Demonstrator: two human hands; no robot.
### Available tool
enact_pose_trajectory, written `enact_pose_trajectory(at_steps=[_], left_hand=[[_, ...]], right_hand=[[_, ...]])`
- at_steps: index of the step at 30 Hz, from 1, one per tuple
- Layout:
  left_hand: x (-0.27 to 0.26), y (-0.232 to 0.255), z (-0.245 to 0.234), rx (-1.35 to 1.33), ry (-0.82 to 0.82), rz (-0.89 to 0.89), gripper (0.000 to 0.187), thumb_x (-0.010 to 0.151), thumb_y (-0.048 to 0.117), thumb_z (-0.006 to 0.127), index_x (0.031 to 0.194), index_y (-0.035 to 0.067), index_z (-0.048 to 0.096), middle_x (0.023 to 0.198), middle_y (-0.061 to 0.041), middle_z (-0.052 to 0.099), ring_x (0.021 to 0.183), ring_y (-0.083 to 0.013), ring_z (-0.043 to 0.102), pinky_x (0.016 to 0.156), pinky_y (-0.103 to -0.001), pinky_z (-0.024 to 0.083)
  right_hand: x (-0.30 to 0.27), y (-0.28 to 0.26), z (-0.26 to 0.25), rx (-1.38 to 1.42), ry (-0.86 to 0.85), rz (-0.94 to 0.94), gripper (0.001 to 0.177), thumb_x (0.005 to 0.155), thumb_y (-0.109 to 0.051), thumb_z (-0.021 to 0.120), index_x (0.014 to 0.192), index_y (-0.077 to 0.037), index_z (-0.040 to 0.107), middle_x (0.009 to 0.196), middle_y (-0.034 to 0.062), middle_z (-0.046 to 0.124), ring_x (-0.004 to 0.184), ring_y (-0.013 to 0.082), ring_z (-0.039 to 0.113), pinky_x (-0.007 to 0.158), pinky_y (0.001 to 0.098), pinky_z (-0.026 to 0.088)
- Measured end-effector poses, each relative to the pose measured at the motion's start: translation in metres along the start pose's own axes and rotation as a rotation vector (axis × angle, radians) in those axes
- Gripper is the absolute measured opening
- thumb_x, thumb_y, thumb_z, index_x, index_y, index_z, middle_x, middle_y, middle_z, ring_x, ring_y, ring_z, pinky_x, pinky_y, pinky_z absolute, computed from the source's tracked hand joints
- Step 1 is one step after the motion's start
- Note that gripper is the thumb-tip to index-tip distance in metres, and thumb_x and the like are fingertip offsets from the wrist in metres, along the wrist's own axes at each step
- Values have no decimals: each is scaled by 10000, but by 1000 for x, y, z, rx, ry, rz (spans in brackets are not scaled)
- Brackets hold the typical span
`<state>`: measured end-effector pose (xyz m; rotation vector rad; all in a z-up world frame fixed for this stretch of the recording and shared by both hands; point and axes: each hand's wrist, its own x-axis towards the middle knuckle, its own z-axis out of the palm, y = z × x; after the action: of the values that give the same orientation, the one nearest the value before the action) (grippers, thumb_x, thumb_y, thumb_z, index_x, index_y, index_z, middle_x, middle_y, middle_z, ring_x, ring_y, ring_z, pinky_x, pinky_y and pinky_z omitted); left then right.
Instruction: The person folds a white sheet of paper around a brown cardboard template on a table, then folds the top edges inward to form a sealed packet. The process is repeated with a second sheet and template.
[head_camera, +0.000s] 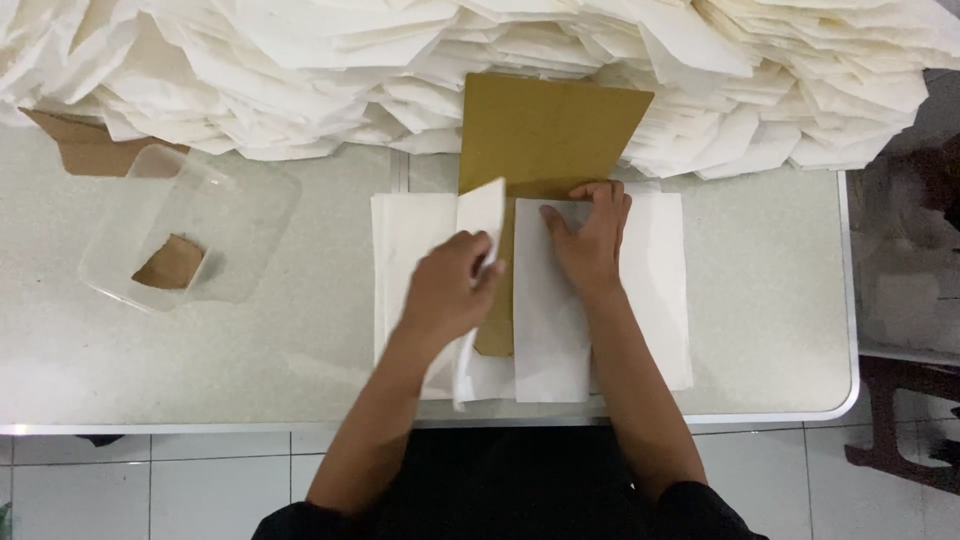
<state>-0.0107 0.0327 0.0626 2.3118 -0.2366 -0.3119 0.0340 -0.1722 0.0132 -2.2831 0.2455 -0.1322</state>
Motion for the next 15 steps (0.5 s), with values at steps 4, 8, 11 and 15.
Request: enact_pose_trajectory(at_steps=[4,8,11,15], left_hand=[[8,5,20,32,-69,-21,142,909,217,577,899,83,621,798,-105,588,758,-337,663,649,-435,529],[6,6,21,32,-95,-55,199,964,228,538,968,55,639,856,-130,596,801,-315,667,657,-412,538],[4,7,21,8,-65,-60,208,981,234,537,993,49,630,886,-141,595,828,-320,665,663,-414,540],[7,7,26,30,-78,-72,237,1000,236,497,1032,45,634,922,-135,594,846,-286,657,683,-391,549]], right_hand=[[1,6,2,-23,5,-30,340,892,-151,804,1054,-117,506,1114,42,435,1159,269,438,1028,447,401],[1,6,-1,-38,-12,-51,351,879,-135,802,1062,-122,503,1131,48,439,1177,279,443,1047,470,388],[1,12,0,-22,-22,-92,371,883,-155,805,1074,-127,489,1133,53,429,1177,294,444,1053,488,372],[2,15,0,-16,-30,-100,398,851,-176,828,1056,-113,493,1133,61,439,1181,314,453,1052,492,377]])
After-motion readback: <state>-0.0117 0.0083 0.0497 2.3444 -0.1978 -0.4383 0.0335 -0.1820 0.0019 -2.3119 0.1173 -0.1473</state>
